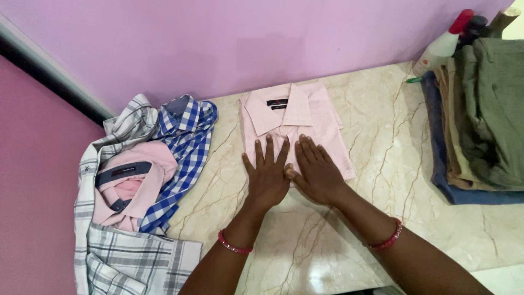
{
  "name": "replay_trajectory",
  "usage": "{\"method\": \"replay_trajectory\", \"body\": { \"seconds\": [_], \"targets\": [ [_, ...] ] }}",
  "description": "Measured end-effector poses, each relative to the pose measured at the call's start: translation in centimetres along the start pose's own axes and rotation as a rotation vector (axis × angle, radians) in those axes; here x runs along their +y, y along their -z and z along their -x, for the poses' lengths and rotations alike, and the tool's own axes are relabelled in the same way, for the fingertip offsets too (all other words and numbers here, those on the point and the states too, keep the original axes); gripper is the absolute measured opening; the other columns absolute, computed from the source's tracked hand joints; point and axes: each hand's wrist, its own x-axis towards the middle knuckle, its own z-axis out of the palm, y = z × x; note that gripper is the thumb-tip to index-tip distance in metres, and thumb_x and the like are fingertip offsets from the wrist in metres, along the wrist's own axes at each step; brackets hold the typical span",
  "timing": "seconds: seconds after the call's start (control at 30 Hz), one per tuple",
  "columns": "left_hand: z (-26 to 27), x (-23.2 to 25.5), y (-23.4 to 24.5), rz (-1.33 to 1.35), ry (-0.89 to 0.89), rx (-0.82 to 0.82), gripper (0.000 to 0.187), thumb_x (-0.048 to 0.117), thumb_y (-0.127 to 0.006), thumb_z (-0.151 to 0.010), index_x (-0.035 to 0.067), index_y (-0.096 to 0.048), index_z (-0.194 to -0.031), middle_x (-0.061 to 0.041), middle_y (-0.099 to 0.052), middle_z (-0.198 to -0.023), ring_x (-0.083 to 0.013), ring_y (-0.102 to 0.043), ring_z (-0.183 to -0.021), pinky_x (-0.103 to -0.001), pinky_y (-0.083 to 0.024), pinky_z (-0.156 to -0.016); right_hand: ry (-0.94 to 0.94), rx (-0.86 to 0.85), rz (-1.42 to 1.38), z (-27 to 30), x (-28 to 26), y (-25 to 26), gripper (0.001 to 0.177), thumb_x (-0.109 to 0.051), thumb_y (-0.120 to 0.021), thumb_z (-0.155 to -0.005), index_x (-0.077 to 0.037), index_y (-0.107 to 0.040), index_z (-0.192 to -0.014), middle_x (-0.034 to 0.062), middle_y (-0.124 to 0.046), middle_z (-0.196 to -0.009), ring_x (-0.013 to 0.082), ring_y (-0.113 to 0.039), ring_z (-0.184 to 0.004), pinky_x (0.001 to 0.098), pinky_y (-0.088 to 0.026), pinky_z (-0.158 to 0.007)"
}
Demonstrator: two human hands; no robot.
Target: The person folds a pink shirt on a counter, smoothing the fabric by hand and aligning the sleeves and body into a square shape before placing it on a stack of other folded clothes.
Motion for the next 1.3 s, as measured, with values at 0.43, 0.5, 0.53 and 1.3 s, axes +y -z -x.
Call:
{"method": "replay_trajectory", "body": {
  "seconds": [0.43, 0.5, 0.53, 1.3],
  "targets": [
    [-0.4, 0.0, -0.8, 0.045, 0.009, -0.044, 0.083, 0.057, -0.058, -0.093, 0.023, -0.025, -0.162, -0.027, -0.012, -0.167, -0.0538, -0.006, -0.152, -0.076, -0.007, -0.114, -0.158, 0.014, 0.026, -2.4, 1.8, -0.3, 0.089, -0.064, -0.03, -0.102, 0.003, -0.018, -0.159, 0.0222, -0.018, -0.167, 0.0342, -0.01, -0.156, 0.0485, -0.013, -0.123],
    [-0.3, -0.1, -1.2, 0.018, 0.002, -0.014, 0.081, 0.058, -0.057, -0.095, 0.021, -0.027, -0.161, -0.029, -0.014, -0.165, -0.0549, -0.008, -0.151, -0.074, -0.008, -0.115, -0.131, 0.044, 0.002, -3.8, 2.7, -0.7, 0.086, -0.063, -0.03, -0.104, 0.004, -0.022, -0.158, 0.0241, -0.023, -0.165, 0.0364, -0.013, -0.156, 0.0499, -0.014, -0.123],
    [-0.2, -0.1, -1.3, 0.004, -0.003, -0.001, 0.08, 0.058, -0.057, -0.096, 0.02, -0.029, -0.161, -0.03, -0.016, -0.165, -0.0554, -0.009, -0.151, -0.073, -0.008, -0.116, -0.112, 0.046, -0.004, -4.4, 3.1, -0.8, 0.084, -0.062, -0.03, -0.105, 0.003, -0.025, -0.158, 0.024, -0.027, -0.164, 0.0368, -0.017, -0.155, 0.0502, -0.014, -0.125],
    [-2.0, -2.6, -3.3, 0.188, 0.114, 0.126, 0.073, 0.031, -0.054, -0.096, -0.01, -0.034, -0.153, -0.031, -0.03, -0.163, -0.0436, -0.024, -0.154, -0.052, -0.022, -0.125, 0.044, 0.248, 0.069, -14.0, 8.4, -2.5, 0.057, -0.049, -0.036, -0.106, -0.016, -0.052, -0.15, 0.0094, -0.048, -0.157, 0.0314, -0.025, -0.154, 0.0534, -0.021, -0.121]
  ]
}}
